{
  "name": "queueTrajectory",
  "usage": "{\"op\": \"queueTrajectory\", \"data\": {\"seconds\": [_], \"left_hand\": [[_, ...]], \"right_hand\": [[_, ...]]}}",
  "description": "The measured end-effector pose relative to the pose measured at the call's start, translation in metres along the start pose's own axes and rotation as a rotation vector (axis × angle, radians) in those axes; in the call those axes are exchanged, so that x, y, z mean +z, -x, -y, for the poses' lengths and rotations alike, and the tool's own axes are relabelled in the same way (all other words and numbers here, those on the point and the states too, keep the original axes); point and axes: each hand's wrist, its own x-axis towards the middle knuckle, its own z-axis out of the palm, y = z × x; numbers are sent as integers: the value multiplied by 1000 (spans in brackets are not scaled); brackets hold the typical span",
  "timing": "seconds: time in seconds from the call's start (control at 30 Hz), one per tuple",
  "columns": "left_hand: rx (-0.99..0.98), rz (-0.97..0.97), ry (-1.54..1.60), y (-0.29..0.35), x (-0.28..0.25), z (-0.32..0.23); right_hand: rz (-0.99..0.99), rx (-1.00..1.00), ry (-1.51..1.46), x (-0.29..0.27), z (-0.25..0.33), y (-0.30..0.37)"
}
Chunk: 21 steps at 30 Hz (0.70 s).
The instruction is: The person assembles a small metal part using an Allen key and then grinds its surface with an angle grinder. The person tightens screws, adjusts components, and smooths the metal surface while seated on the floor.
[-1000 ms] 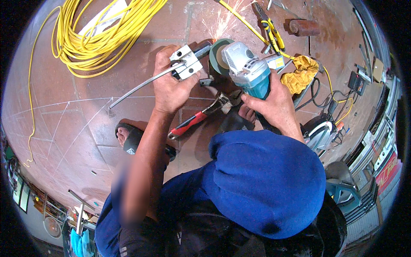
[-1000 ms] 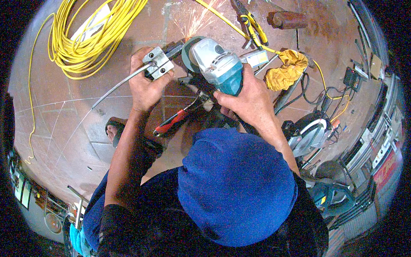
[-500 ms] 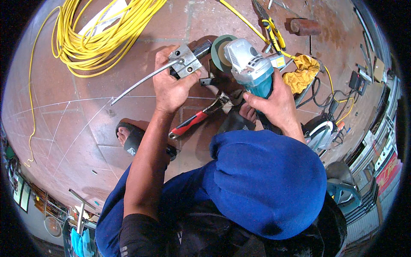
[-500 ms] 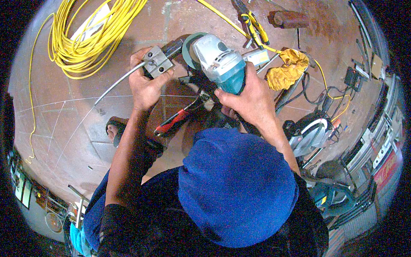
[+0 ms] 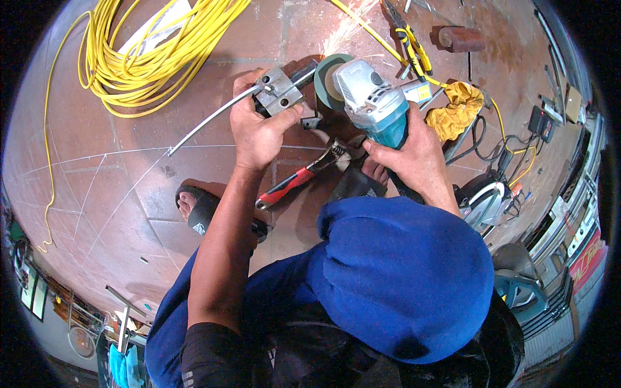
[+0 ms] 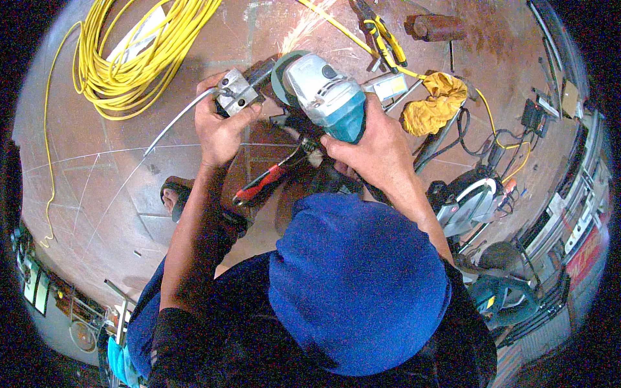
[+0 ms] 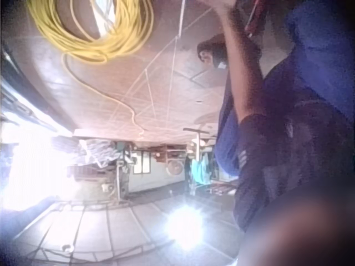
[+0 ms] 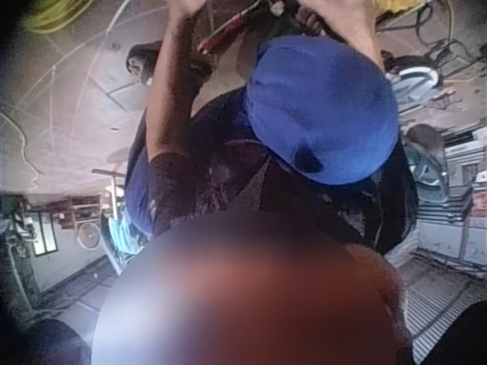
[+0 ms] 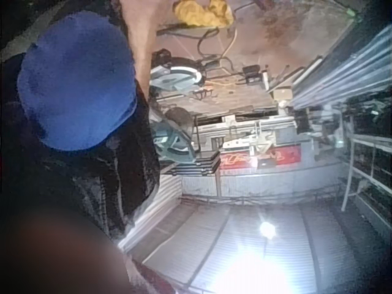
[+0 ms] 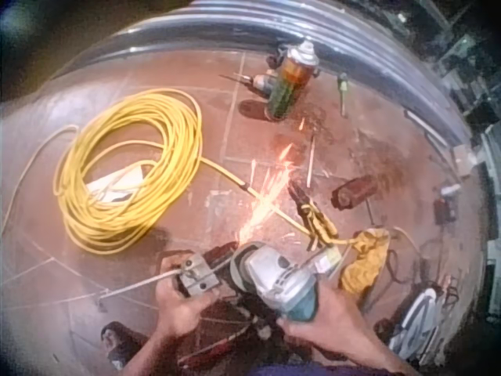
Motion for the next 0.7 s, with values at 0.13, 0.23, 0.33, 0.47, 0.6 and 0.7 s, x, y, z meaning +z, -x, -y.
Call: {"op": "queueTrajectory", "data": {"seconds": [0.13,0.23,0.33,0.47,0.6,0.7], "left_hand": [[28,2,-59,-1,-1,-2],[9,-16,-27,-1,-2,-1],[-67,-35,76,-2,-3,-1],[-61,-46,75,-2,-4,-2],[20,-13,-7,1,-3,1],[186,-34,-199,1,-3,5]], "right_hand": [[-26,-21,78,1,3,0],[-22,1,18,1,3,1],[-42,-13,-30,2,0,3],[-121,-128,13,5,-9,2],[-111,-147,54,3,-17,-2],[-94,-163,11,2,-17,-4]]}}
